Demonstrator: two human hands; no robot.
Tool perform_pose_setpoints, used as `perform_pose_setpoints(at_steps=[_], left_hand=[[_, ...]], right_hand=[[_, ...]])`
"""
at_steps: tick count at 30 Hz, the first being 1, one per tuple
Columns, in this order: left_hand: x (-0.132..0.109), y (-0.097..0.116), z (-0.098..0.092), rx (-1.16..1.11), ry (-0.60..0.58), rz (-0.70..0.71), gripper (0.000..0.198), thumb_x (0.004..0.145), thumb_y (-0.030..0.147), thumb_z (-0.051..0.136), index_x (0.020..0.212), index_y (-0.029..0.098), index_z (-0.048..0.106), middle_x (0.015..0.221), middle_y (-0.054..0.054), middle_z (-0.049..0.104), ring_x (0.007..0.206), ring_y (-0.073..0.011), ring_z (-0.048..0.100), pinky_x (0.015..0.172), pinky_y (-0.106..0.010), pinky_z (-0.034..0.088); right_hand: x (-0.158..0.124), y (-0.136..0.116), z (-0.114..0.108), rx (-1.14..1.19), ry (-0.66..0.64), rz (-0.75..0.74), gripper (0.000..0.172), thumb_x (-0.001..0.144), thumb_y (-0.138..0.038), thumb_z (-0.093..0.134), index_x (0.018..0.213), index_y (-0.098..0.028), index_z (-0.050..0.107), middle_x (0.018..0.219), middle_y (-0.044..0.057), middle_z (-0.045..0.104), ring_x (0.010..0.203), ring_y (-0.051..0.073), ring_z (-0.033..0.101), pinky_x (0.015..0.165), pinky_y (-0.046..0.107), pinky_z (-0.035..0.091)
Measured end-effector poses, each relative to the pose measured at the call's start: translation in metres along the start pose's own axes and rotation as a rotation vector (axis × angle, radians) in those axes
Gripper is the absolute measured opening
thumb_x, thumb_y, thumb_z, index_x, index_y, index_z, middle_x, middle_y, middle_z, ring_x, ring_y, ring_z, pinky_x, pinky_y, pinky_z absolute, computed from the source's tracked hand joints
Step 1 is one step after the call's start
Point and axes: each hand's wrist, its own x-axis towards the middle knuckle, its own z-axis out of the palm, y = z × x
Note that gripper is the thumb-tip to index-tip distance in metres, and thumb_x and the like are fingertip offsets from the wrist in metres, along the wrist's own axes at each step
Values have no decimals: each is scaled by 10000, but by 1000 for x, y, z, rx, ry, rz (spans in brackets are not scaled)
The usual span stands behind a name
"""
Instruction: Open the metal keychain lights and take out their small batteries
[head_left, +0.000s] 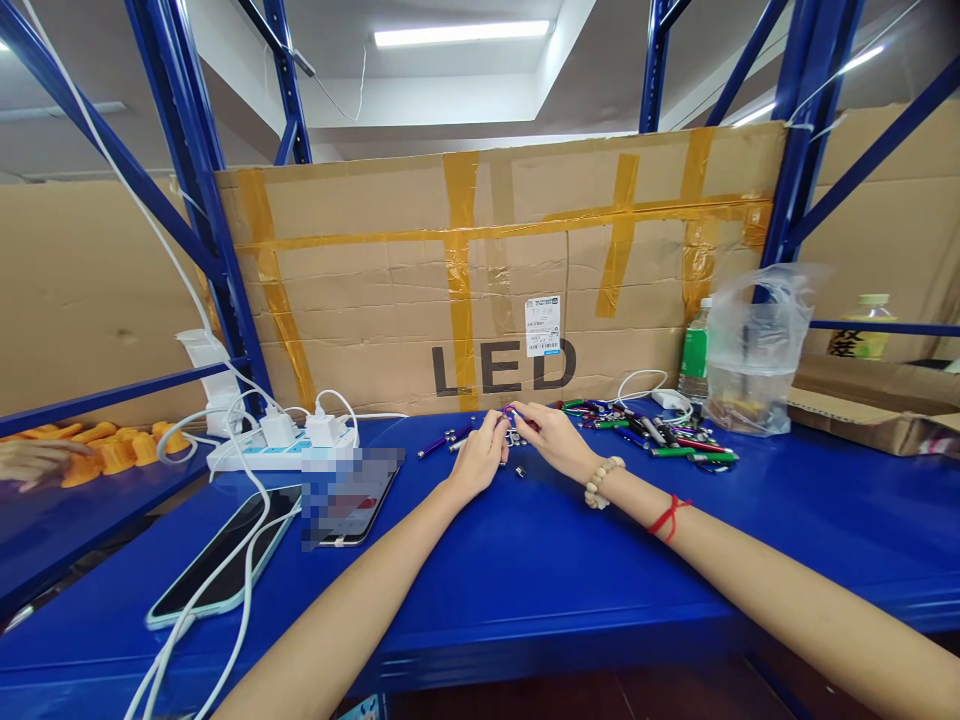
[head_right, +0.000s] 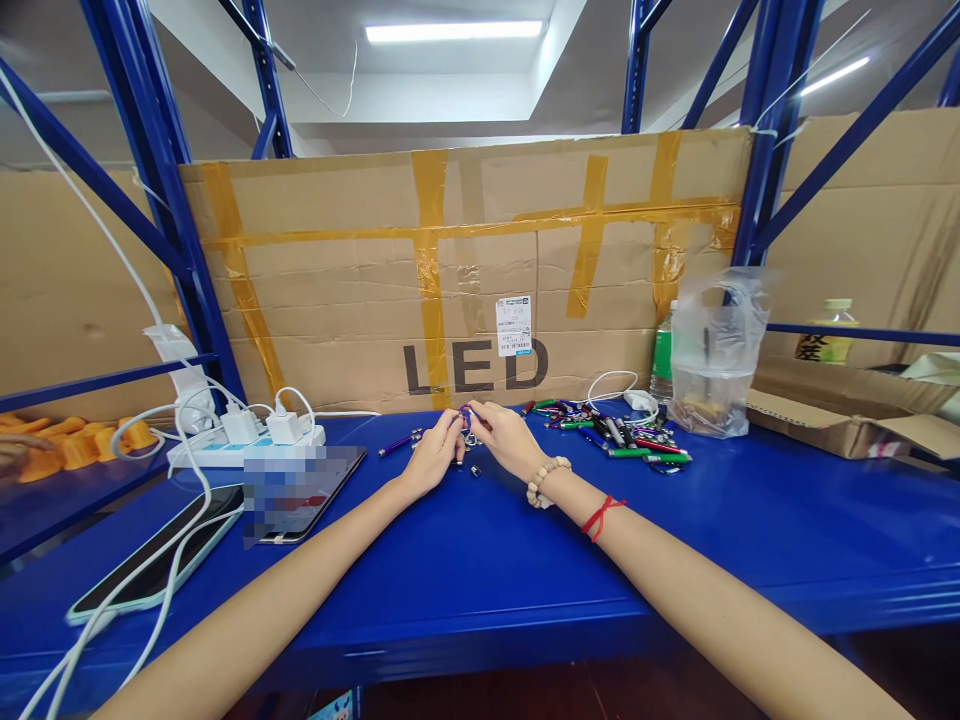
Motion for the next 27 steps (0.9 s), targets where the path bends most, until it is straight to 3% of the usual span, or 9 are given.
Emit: perform_pose_setpoints(at_steps=[6,14,27], left_hand=[[1,-5,4,-143,47,-17,314,845,455,278,910,206,456,499,64,494,475,-92,471,520,-203,358],[2,-4,4,-214,-3,-29,372,825,485,320,975,188,488,477,57,507,416,-76,416,455,-185,302],[5,-4,6,-384,-79,-49,286,826,430,351,878,167,451,438,65,481,302,-37,314,366,-159,237]], right_hand=[[-1,3,1,31,29,6,283,875,-292,343,995,-158,561,729,37,553,652,139,524,610,237,403],[-2,2,3,32,16,5,307,881,-308,330,1046,-162,543,778,51,566,710,152,548,661,247,423],[-2,6,4,30,-27,-43,348,897,-326,292,1115,-168,512,801,56,559,727,150,536,653,245,419]])
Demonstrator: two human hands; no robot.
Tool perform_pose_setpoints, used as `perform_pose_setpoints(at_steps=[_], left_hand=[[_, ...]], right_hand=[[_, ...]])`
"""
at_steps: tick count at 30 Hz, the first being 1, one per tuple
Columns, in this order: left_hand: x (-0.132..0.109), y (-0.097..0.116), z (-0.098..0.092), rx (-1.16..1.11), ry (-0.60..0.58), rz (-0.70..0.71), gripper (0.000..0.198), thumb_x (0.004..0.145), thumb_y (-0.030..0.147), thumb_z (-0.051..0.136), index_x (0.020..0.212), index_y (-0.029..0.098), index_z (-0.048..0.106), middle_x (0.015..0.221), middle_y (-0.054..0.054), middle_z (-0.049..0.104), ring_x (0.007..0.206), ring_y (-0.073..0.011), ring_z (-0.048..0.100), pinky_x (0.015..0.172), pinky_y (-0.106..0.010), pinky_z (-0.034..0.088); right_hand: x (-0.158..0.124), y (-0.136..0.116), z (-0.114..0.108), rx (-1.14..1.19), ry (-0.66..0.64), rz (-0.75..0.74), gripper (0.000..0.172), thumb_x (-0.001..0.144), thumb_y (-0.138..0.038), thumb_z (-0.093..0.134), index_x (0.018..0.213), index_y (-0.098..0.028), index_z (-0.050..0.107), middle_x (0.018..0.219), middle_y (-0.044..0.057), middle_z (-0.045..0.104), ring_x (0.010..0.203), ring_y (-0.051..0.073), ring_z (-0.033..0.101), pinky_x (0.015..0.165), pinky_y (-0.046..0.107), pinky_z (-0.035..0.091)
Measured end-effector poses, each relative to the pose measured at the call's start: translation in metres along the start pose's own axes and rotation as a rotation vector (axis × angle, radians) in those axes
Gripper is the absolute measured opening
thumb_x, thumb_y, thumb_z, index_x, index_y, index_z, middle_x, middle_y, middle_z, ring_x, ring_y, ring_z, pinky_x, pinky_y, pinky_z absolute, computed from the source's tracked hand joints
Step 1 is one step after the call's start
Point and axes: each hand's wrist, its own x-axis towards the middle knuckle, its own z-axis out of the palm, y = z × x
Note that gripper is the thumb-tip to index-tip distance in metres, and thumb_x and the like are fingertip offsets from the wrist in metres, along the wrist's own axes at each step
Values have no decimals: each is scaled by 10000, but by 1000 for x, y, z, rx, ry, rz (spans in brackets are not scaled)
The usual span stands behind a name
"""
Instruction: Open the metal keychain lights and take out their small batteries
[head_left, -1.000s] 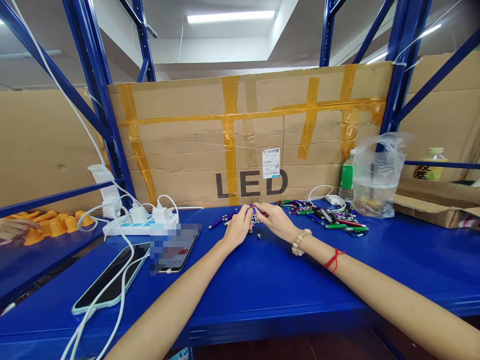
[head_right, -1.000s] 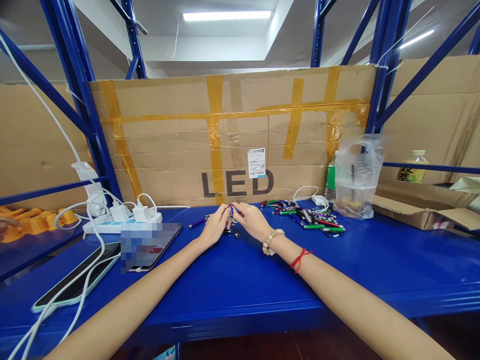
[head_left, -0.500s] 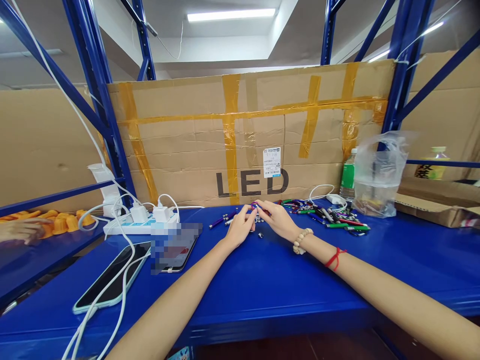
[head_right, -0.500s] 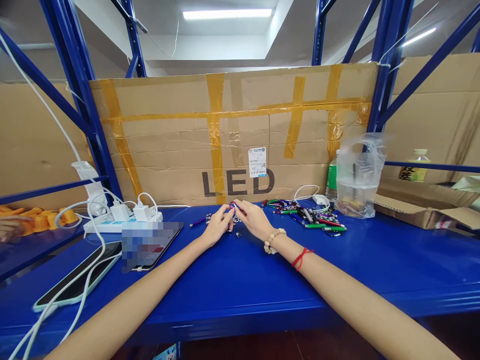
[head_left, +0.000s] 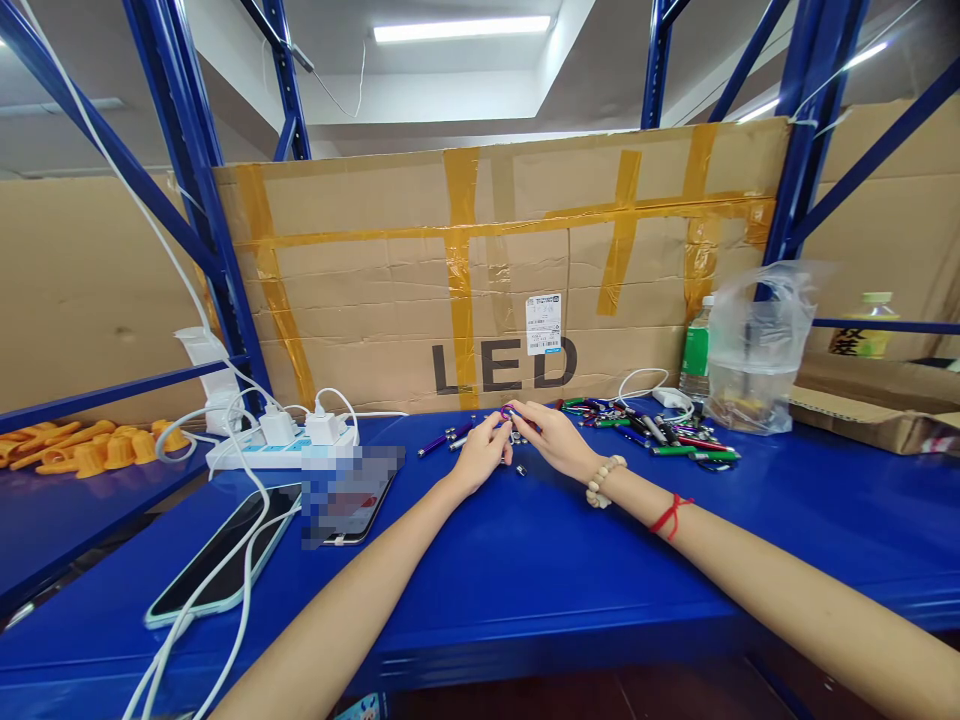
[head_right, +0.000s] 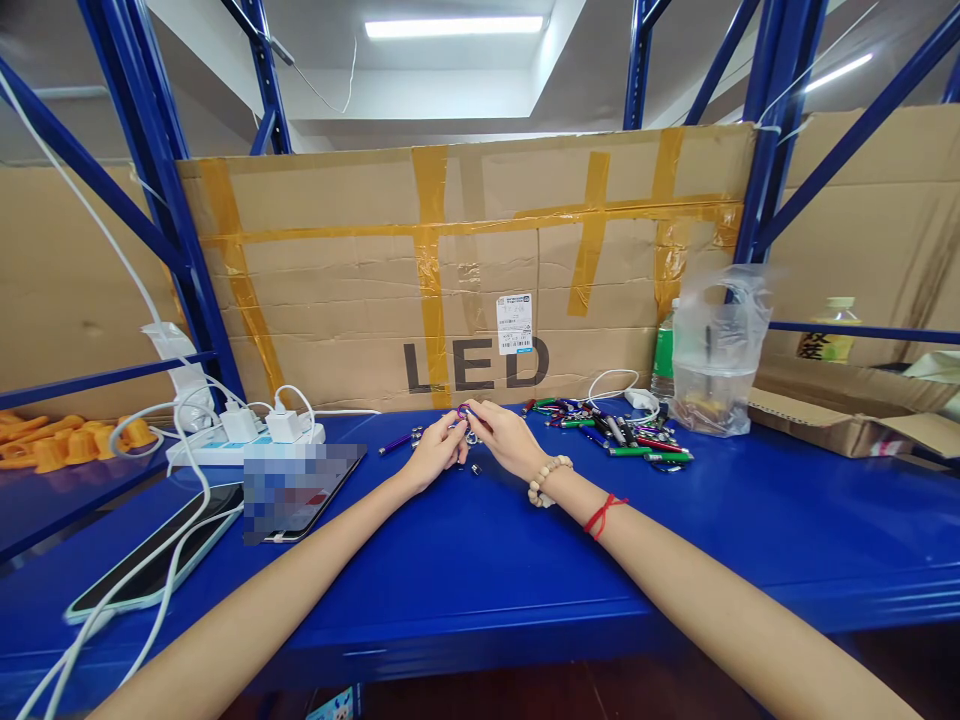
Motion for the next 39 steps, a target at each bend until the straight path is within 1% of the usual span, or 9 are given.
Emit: perform_pose_setpoints(at_steps=[3,6,10,13,21,32,36,39], left_hand=[[0,3,1,-107,-18,-43,285,813,432,365,831,160,448,418,64,473,275,-33,283,331,-159,198],[0,7,1,-190,-18,-81,273,803,422,375,752,159,428,413,54,480,266,-29,288,317,-155,186],[0,11,1,-258,-7,-132,272,787,417,389,695,162,408,401,46,482,260,-29,301,308,-152,166],[1,12,1,-290,-1,-142,269,780,408,387,670,162,401,392,43,476,260,-33,313,304,-154,167],[1,9,0,-294,22,-144,230,783,365,376,663,170,381,392,40,486,261,-36,318,305,-154,174],[0,10,0,-292,3,-149,245,770,390,385,659,171,375,394,45,482,267,-37,324,311,-160,176],[0,10,0,-289,54,-138,241,773,369,382,637,170,377,383,46,469,270,-36,317,317,-160,180],[0,9,-1,-269,121,-136,254,778,372,375,621,172,374,371,48,460,268,-35,307,316,-161,184]], right_hand=[[0,1,0,-6,-9,-6,349,899,-324,286,1126,-171,503,796,51,552,721,146,532,648,243,416],[-1,3,0,-8,-11,-16,341,901,-320,283,1133,-186,495,799,48,553,726,145,533,641,240,414],[-1,2,0,-22,-9,-28,340,902,-322,279,1133,-191,491,796,49,549,725,148,533,633,241,415],[-1,1,0,-26,-10,-33,340,903,-322,273,1127,-192,494,793,49,548,724,149,533,641,243,420],[-1,0,0,-32,-3,-27,348,902,-323,275,1132,-181,494,814,55,557,734,152,539,649,248,424],[-1,-1,1,2,-28,12,340,898,-318,291,1138,-187,493,846,59,578,769,154,553,689,257,432],[-1,2,2,-29,-52,47,334,892,-325,311,1131,-181,495,897,67,594,824,163,562,706,258,426],[-2,3,2,-65,-109,76,318,884,-325,338,1108,-180,510,911,68,605,830,163,568,691,252,422]])
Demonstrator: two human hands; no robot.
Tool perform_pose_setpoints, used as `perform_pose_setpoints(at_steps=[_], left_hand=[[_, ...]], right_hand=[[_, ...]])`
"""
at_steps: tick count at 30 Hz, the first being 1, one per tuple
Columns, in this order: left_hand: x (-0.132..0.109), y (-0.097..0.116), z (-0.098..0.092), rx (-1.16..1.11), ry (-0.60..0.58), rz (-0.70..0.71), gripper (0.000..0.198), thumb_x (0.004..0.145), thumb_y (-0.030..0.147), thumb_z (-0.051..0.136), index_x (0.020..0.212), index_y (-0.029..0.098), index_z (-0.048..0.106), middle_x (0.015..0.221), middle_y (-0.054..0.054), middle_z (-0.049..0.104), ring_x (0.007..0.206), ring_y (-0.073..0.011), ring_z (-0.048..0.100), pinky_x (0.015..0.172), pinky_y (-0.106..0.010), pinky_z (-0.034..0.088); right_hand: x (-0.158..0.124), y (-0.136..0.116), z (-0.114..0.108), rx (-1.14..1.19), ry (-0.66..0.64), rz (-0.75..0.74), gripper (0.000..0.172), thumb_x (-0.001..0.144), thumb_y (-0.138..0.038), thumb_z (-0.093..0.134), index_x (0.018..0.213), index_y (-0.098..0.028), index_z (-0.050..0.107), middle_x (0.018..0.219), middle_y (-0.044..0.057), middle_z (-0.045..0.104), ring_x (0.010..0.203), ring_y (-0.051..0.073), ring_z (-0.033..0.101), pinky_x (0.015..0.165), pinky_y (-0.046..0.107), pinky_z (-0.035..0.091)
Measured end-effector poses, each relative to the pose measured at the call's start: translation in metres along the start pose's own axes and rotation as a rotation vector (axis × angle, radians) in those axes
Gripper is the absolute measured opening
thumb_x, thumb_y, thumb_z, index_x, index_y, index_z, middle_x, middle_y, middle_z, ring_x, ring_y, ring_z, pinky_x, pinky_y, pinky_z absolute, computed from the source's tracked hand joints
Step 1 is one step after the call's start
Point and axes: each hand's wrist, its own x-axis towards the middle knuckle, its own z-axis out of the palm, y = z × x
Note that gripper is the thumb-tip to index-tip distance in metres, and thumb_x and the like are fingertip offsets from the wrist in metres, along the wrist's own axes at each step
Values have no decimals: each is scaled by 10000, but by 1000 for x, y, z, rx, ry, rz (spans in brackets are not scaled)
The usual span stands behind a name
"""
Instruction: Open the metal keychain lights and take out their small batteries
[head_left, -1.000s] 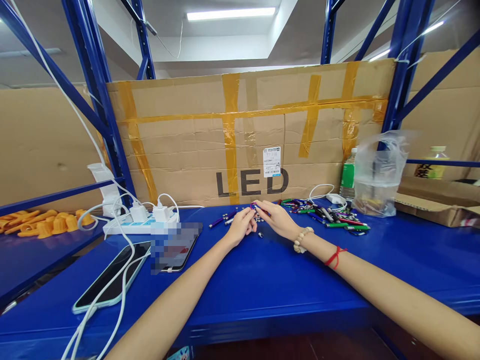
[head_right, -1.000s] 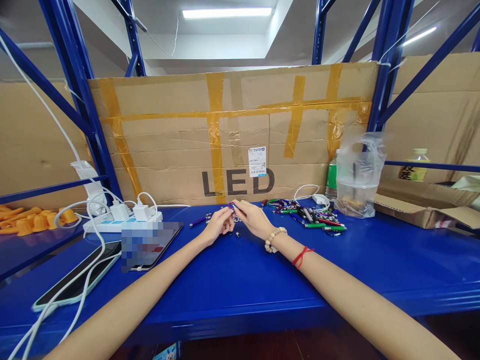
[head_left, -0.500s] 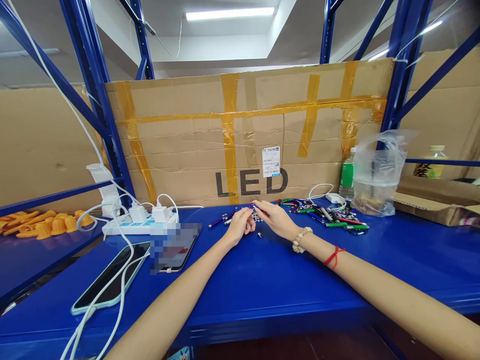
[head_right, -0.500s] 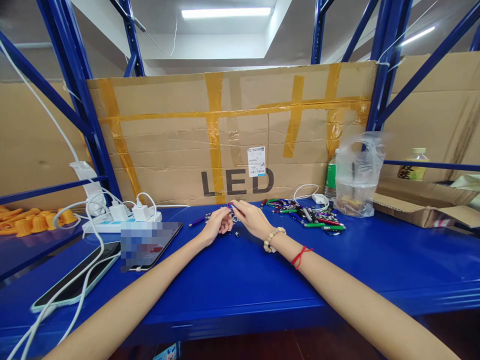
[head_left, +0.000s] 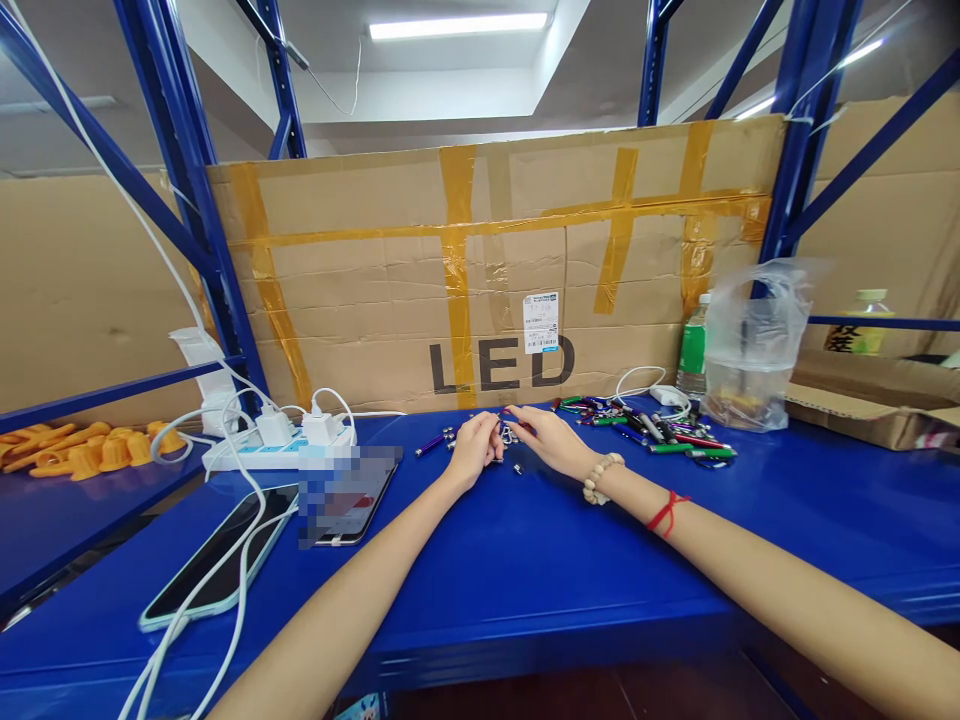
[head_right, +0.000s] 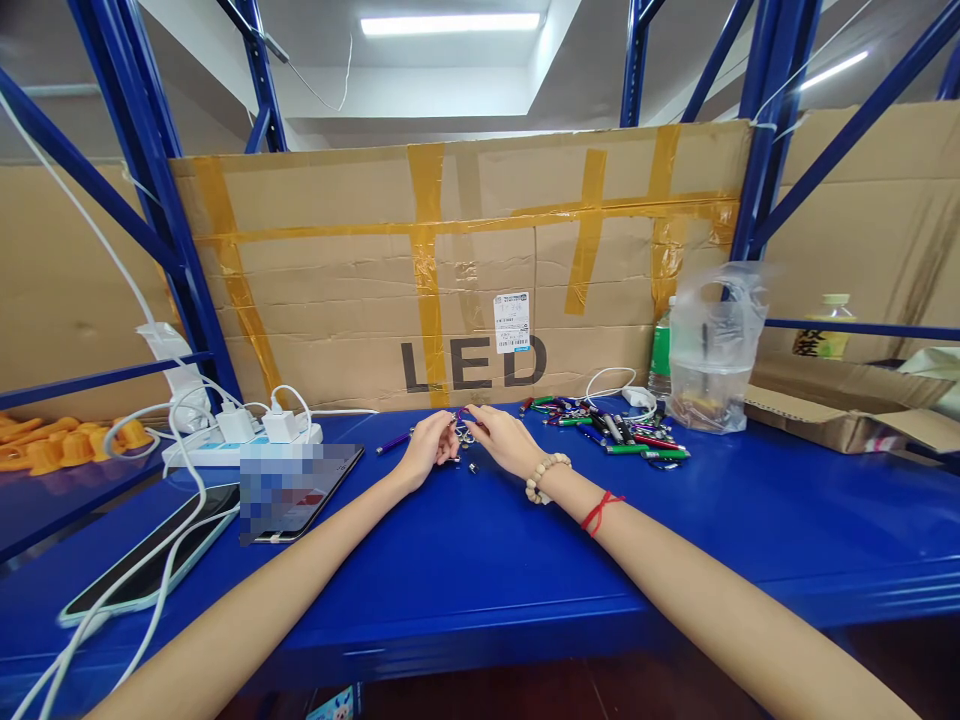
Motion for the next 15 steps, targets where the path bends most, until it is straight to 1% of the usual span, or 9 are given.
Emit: perform_pose_setpoints(at_steps=[3,6,10,12,15], left_hand=[[1,-2,-2,11,54,10,249,776,372,382,626,173,382,369,52,460,267,-36,305,316,-161,193],[1,-2,-2,35,79,16,250,773,386,397,643,173,396,369,60,459,269,-36,298,320,-161,200],[0,-1,-2,121,79,42,270,778,417,399,664,173,421,367,65,460,282,-37,294,338,-163,217],[-1,0,-2,150,77,55,272,781,421,395,669,175,428,363,68,456,291,-40,301,352,-163,230],[0,-1,-2,177,78,61,276,779,429,397,676,177,435,357,72,445,302,-46,323,370,-165,246]], right_hand=[[-2,-2,-2,-51,-65,32,315,881,-347,340,1067,-193,542,898,63,618,795,159,577,638,239,411],[-2,-6,-5,-91,-82,77,331,883,-377,322,1047,-218,562,924,55,629,812,163,584,619,233,397],[-2,-9,-7,-105,-84,111,327,889,-356,305,927,-233,606,917,27,642,823,159,587,624,234,383],[-2,-10,-8,-107,-100,103,323,886,-339,312,867,-228,615,901,21,645,807,155,586,606,231,373],[-2,-9,-8,-120,-124,82,317,880,-338,328,829,-222,619,875,25,644,779,153,582,578,229,357]])
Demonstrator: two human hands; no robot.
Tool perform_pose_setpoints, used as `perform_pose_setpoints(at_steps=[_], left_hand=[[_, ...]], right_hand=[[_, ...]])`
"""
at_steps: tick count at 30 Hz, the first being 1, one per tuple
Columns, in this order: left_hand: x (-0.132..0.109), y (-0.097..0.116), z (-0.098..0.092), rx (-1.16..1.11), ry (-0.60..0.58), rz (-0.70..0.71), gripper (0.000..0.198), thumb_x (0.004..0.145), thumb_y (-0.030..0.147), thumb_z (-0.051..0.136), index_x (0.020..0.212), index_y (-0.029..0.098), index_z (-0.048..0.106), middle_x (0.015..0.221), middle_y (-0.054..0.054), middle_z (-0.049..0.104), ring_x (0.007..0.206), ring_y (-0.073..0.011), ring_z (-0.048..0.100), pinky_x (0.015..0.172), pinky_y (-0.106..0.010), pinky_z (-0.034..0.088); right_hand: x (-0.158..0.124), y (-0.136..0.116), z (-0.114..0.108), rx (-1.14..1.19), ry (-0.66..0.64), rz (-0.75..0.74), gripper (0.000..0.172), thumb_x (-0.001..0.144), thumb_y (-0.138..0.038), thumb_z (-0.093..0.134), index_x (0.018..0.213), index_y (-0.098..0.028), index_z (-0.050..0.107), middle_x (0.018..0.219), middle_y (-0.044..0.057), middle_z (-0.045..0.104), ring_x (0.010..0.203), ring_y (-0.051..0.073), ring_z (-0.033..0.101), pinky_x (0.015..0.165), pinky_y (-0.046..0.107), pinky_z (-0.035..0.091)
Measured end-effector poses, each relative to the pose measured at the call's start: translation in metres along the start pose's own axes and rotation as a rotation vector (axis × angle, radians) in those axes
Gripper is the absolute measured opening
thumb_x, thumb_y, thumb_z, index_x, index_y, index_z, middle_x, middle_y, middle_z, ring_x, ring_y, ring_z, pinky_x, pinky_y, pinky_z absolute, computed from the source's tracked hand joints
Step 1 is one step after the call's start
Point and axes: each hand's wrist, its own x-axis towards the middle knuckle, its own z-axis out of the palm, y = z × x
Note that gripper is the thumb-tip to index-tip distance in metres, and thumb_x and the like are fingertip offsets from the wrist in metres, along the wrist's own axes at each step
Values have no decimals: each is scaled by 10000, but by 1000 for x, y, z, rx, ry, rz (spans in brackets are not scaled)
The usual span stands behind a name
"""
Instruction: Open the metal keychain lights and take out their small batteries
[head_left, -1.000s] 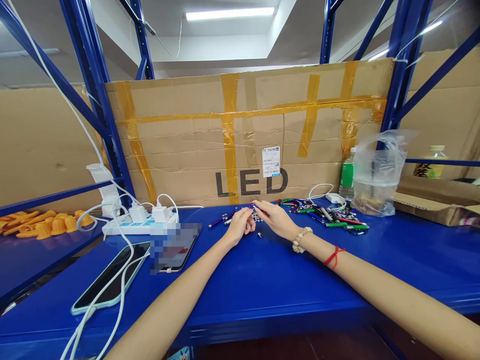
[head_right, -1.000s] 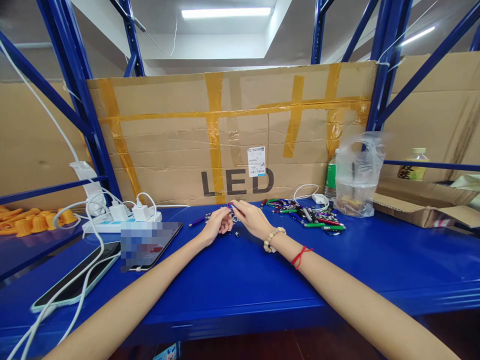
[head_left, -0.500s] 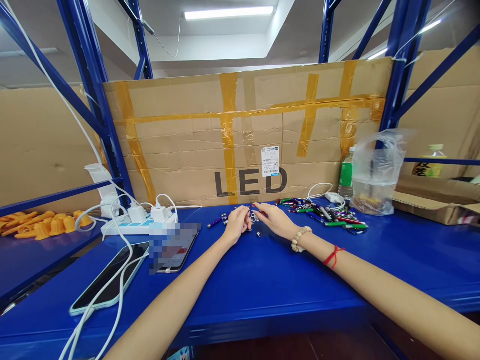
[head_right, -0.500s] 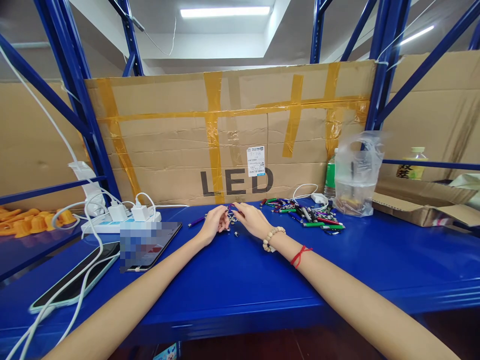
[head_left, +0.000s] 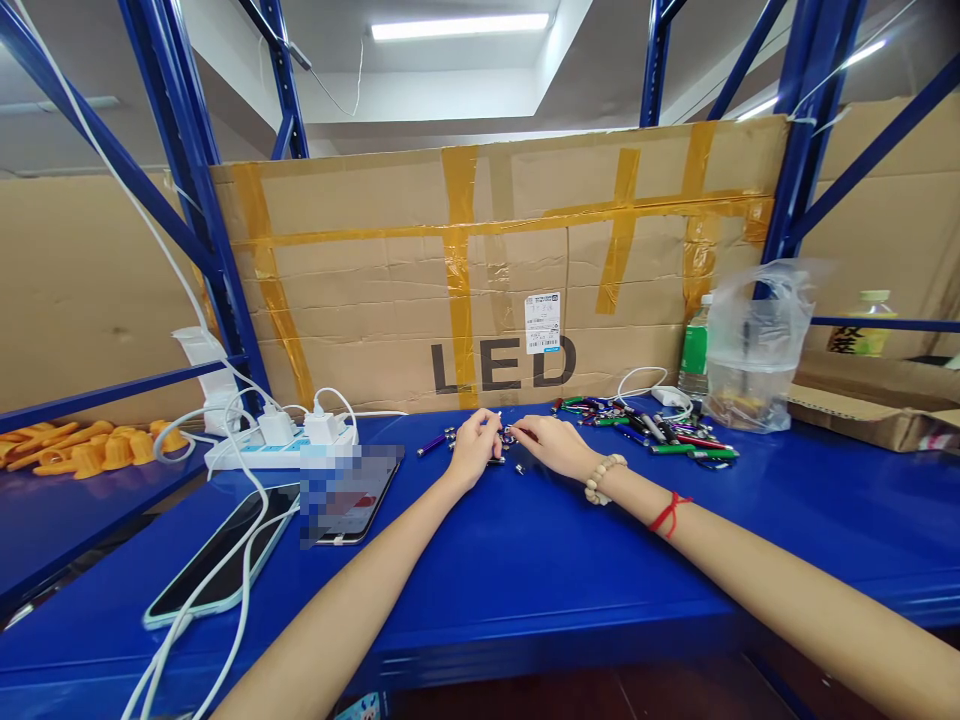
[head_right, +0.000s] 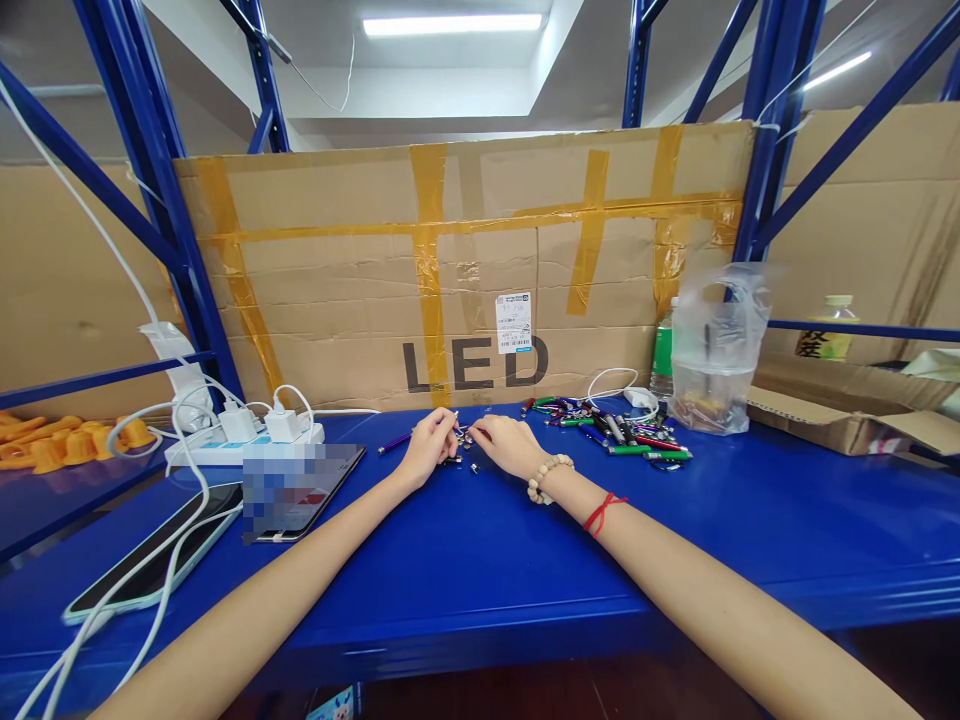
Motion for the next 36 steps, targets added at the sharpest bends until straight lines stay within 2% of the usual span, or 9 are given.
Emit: perform_pose_setpoints(at_steps=[6,13,16,22,28,36], left_hand=[[2,-8,0,57,-14,-7,299,764,463,413,695,175,459,355,76,440,316,-56,353,382,-170,260],[2,-10,0,122,-30,17,284,783,443,388,715,179,467,360,75,438,345,-70,385,420,-177,289],[-1,-8,-2,231,-66,65,269,793,427,379,728,185,477,388,74,454,380,-79,408,456,-187,311],[-7,-1,-3,493,-220,174,212,788,371,405,743,203,527,439,59,499,434,-107,447,473,-206,306],[-5,-2,-2,677,-237,229,225,772,357,430,663,205,555,548,21,561,518,-131,485,478,-216,273],[-9,7,-2,627,-255,145,248,796,359,381,669,195,517,465,37,516,473,-122,474,487,-219,298]], right_hand=[[1,7,6,-39,-32,-42,307,872,-339,357,797,-212,626,800,34,611,716,138,570,593,223,359],[0,10,8,-50,-52,-79,283,865,-345,384,838,-223,638,847,35,580,724,130,561,548,208,345],[1,12,9,-46,-63,-105,272,859,-340,403,809,-216,640,833,31,566,705,120,549,558,206,348],[2,13,11,-61,-75,-98,220,836,-286,444,743,-199,623,807,27,555,676,114,537,549,207,328],[0,10,7,-60,-109,-83,102,762,-201,510,715,-208,600,812,10,561,683,114,532,500,201,269],[-3,3,6,19,-53,-109,133,781,-157,444,765,-201,568,828,6,555,723,108,526,504,196,255]])
